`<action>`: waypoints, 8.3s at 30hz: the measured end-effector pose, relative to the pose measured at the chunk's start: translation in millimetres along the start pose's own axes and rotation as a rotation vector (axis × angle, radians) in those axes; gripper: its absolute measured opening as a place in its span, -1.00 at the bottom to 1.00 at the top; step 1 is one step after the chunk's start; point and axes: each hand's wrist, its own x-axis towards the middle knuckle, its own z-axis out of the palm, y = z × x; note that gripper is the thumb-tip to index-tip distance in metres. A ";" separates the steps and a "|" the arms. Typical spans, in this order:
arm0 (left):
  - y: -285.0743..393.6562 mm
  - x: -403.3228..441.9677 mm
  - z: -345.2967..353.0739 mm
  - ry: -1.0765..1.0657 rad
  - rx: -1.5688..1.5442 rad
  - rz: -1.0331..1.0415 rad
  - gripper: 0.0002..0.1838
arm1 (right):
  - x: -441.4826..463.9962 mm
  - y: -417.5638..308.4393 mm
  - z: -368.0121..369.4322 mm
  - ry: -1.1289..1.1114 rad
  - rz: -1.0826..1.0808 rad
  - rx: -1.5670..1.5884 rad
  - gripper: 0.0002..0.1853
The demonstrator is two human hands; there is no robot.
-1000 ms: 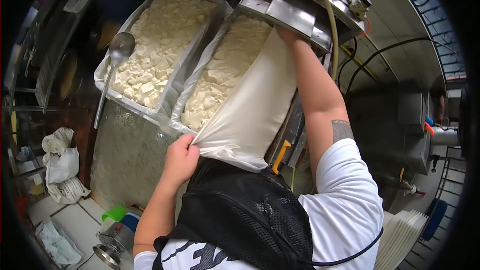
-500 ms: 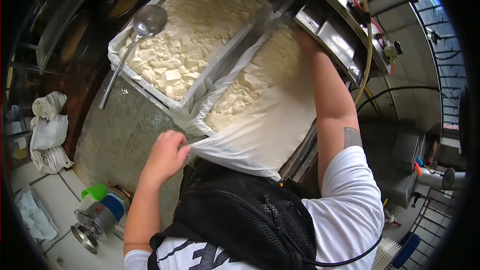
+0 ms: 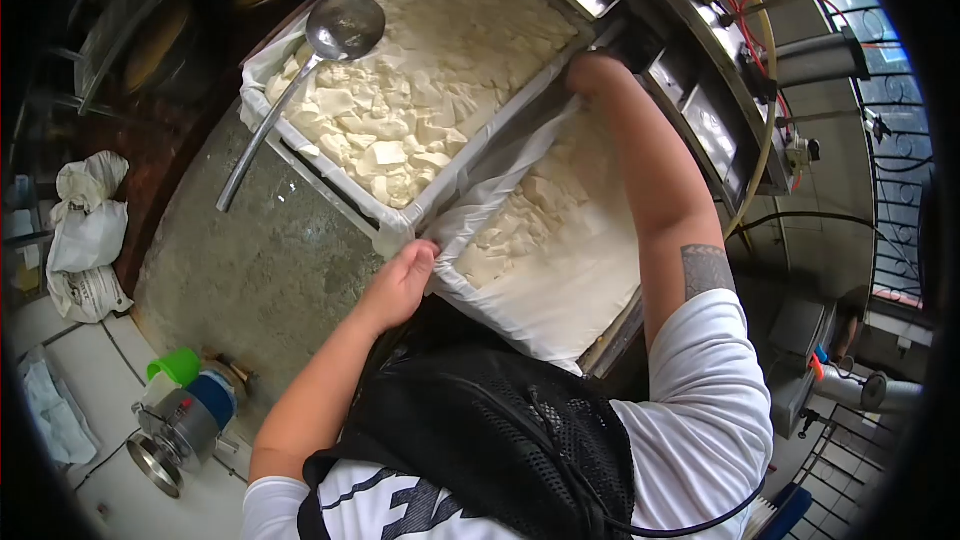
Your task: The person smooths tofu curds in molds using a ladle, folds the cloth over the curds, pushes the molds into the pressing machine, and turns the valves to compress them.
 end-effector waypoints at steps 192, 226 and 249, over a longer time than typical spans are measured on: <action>154.8 411.0 138.6 -0.080 -0.064 -0.155 -0.26 | -389.5 -180.9 284.7 0.941 1.082 1.658 -0.59; 181.0 541.5 150.7 -0.213 0.103 -0.001 -0.52 | -200.8 161.3 311.2 1.052 0.868 0.966 -0.67; 159.6 320.3 224.9 -0.306 -0.777 -0.231 -0.74 | -278.0 324.1 105.8 1.214 1.193 0.556 -0.36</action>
